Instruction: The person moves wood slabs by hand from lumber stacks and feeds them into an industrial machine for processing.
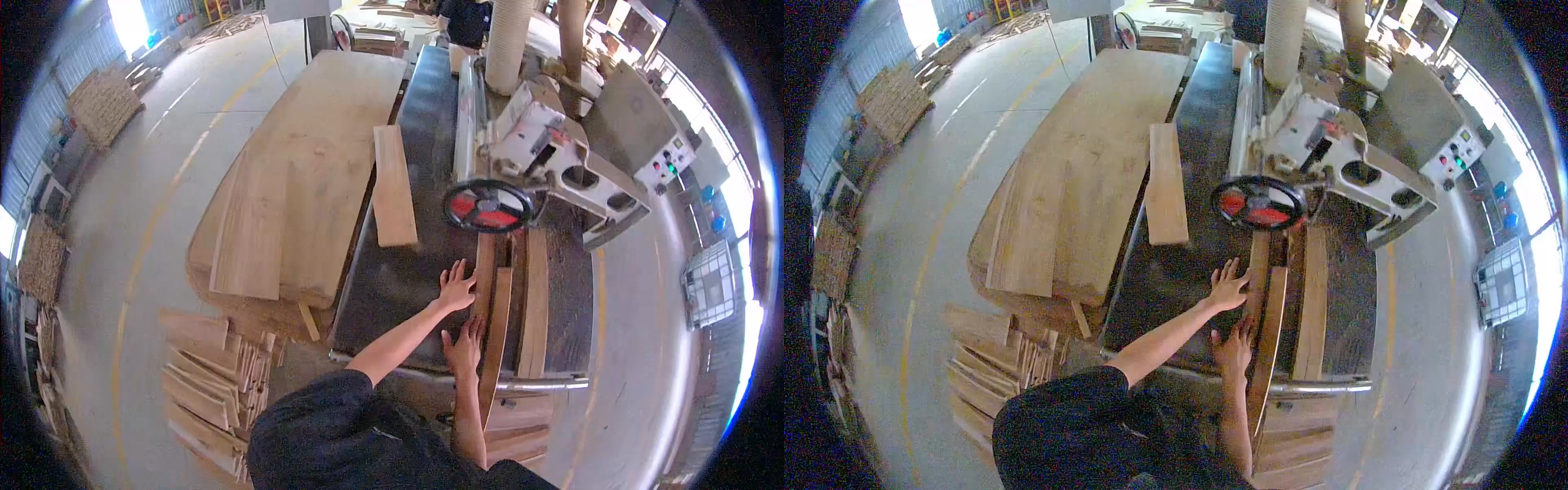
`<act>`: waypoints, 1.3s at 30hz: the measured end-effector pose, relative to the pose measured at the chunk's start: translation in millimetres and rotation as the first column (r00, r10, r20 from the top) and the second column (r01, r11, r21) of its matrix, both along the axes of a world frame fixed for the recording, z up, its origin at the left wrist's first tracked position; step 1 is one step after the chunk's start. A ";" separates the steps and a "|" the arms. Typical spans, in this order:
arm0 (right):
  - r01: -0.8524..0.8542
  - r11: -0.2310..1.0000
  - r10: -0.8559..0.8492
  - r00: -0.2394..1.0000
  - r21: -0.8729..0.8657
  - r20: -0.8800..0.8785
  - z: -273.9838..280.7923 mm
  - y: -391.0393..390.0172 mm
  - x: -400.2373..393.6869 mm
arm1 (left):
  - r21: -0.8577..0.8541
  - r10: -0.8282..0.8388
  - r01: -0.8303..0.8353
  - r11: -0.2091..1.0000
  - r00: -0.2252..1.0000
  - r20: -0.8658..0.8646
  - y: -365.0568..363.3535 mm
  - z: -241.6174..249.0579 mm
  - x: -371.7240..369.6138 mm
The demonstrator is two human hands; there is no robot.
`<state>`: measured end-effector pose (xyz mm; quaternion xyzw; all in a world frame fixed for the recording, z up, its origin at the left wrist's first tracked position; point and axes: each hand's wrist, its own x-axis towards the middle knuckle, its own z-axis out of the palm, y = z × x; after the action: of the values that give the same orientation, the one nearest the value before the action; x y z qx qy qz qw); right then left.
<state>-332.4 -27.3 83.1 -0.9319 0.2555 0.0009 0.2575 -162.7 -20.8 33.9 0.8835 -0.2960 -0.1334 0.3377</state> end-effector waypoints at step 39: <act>0.132 0.546 -0.277 0.960 0.827 0.029 -33.8 51.5 -177.2 | -0.248 0.565 -0.536 0.807 0.823 0.064 164.8 -2.7 -224.7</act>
<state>-509.7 24.2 49.2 -0.6673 0.3120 0.0157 0.6761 -387.5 144.0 31.2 0.8954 -0.0617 0.0635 0.4364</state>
